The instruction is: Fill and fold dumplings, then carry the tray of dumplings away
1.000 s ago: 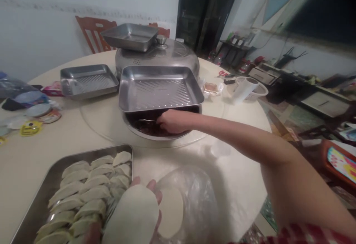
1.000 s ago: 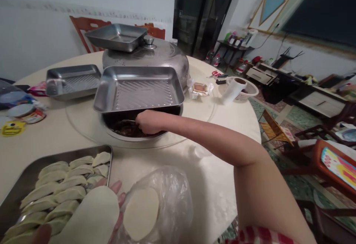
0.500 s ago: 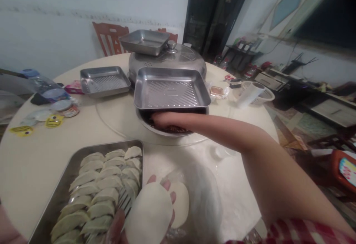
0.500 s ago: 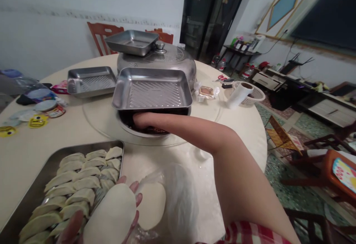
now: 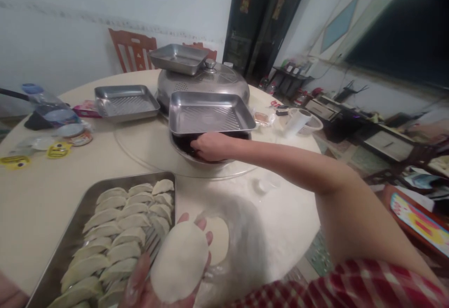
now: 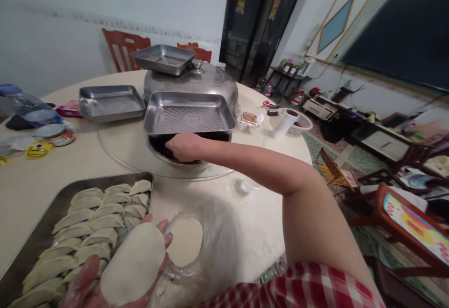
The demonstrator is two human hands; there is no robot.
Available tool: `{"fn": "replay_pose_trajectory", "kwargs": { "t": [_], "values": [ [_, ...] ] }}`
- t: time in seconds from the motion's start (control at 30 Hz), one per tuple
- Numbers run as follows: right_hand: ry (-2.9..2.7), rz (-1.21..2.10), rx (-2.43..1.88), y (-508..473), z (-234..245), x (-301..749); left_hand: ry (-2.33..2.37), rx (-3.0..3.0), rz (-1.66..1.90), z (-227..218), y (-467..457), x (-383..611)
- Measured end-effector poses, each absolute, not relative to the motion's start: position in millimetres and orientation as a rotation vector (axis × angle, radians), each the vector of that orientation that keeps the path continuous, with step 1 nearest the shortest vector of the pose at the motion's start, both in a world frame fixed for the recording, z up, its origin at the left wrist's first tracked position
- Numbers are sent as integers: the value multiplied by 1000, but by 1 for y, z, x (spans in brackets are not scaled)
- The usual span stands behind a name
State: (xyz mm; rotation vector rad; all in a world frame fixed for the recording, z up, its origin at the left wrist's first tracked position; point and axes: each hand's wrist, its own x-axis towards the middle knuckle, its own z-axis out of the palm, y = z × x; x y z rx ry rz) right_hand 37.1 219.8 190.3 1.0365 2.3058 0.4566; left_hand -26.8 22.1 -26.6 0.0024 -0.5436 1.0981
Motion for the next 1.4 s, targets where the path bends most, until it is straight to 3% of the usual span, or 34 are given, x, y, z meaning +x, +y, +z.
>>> {"fn": "replay_pose_trajectory", "kwargs": {
  "t": [0.2,0.43,0.63,0.83,1.07,1.23,1.4],
  "values": [
    [2411,661,1251,208,220,76,-651,27,1054,-28,23,-24],
    [2437,655,1386,191,230,102,-349,-62,1094,-45,27,-21],
    [2596,316,1654,190,233,110,-321,-87,1119,-44,33,-21],
    [2771,-372,2042,205,227,126,-349,-76,1133,-30,36,-21],
    [2876,-756,2325,214,216,138,-413,-1,1170,-22,42,-25],
    [2937,-878,2499,216,220,145,-345,-2,1225,-10,45,-24],
    [2996,-743,2469,215,223,146,-415,63,1188,2,46,-21]
  ]
}}
